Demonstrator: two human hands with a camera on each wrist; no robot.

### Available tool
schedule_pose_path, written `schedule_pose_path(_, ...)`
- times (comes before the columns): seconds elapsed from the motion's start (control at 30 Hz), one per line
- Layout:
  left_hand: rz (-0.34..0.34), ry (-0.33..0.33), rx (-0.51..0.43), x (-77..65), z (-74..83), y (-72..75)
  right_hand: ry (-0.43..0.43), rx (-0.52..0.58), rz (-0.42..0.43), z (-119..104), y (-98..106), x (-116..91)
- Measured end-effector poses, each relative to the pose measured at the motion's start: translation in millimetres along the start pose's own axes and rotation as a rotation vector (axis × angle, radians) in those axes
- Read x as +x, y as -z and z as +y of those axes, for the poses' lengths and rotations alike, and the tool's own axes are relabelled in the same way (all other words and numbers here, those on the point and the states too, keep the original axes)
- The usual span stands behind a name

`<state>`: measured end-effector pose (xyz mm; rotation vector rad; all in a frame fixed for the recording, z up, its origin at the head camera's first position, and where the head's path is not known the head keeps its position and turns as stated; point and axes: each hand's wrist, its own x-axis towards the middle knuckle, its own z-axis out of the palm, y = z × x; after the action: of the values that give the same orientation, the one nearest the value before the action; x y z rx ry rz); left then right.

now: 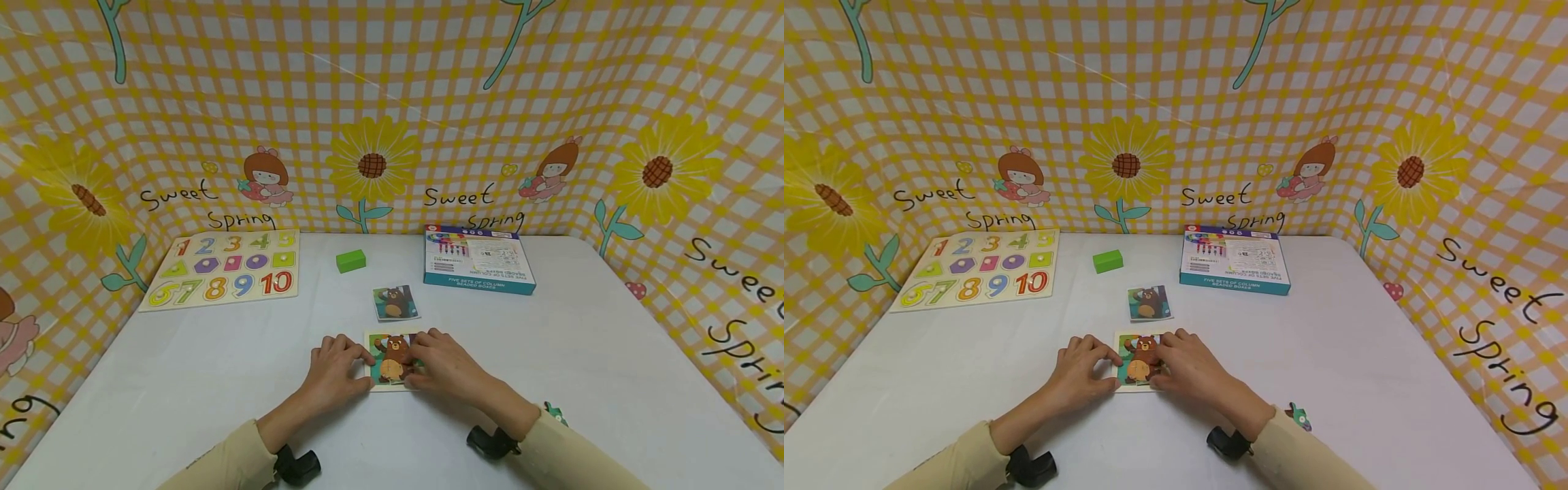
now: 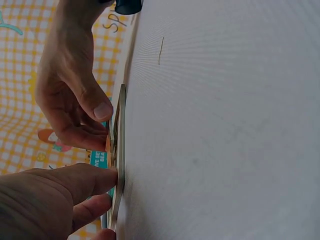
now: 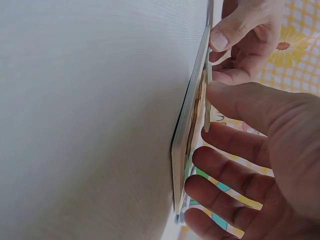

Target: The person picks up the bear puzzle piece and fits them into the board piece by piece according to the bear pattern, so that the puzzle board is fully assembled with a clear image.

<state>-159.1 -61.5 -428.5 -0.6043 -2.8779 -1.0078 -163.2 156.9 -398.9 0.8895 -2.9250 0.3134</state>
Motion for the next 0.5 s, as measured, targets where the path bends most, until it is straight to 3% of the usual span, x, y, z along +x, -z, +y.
schedule_pose_path(0.5,-0.011,0.022,-0.001,0.4,0.8,0.5,0.008,-0.017,-0.02,-1.4,-0.8,2.4)
